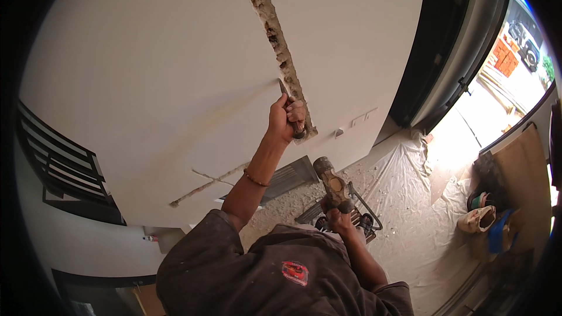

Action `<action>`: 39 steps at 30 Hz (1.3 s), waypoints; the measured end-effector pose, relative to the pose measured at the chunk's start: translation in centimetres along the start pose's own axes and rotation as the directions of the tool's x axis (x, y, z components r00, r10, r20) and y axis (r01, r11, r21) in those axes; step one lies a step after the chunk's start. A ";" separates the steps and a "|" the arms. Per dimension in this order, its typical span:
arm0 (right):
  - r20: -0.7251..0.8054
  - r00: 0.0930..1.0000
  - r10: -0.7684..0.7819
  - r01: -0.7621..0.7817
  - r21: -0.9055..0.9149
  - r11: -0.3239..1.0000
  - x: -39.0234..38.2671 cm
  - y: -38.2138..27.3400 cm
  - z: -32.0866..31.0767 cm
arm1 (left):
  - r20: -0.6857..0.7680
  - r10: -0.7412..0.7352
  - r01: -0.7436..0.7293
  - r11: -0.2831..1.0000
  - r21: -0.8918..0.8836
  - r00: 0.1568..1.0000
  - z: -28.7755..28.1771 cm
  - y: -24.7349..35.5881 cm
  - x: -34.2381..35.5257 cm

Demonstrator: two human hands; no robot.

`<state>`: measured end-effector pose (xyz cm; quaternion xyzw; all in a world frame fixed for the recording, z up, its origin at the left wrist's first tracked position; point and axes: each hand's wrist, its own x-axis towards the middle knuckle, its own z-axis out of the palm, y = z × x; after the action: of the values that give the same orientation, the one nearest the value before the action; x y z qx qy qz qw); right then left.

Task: The person uses a hammer drill to carve a vertical channel into a white wall and then uses a hammer and chisel to remove material from the channel.

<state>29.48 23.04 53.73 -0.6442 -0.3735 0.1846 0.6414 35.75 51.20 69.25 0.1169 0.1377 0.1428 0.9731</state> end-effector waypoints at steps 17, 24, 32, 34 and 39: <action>-0.088 0.984 -0.155 0.165 0.126 0.978 8.7 -4.1 1.0 | -0.102 0.110 -0.096 0.985 0.141 0.989 0.3 -0.8 2.5; -0.361 0.817 -0.449 0.549 0.248 0.799 8.2 -11.9 -0.2 | -0.109 0.088 -0.091 0.996 -0.021 0.990 2.0 -1.9 2.7; -0.233 0.972 -0.011 0.084 0.308 0.948 8.6 -4.2 -1.4 | -0.176 0.199 -0.206 0.978 -0.024 0.964 2.4 -2.9 4.0; -0.385 0.921 0.057 0.223 0.642 0.734 7.5 -9.1 -2.5 | -0.147 0.178 -0.185 0.982 -0.034 0.973 2.2 -3.0 4.0; -0.352 0.911 -0.216 0.288 0.167 0.943 8.7 -8.4 -3.5 | -0.148 0.130 -0.141 0.988 -0.068 0.980 2.5 -2.6 3.5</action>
<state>35.56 26.01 64.33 -0.5388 -0.3195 0.0293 0.7789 40.34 49.36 70.05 0.0776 0.1930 0.2221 0.9526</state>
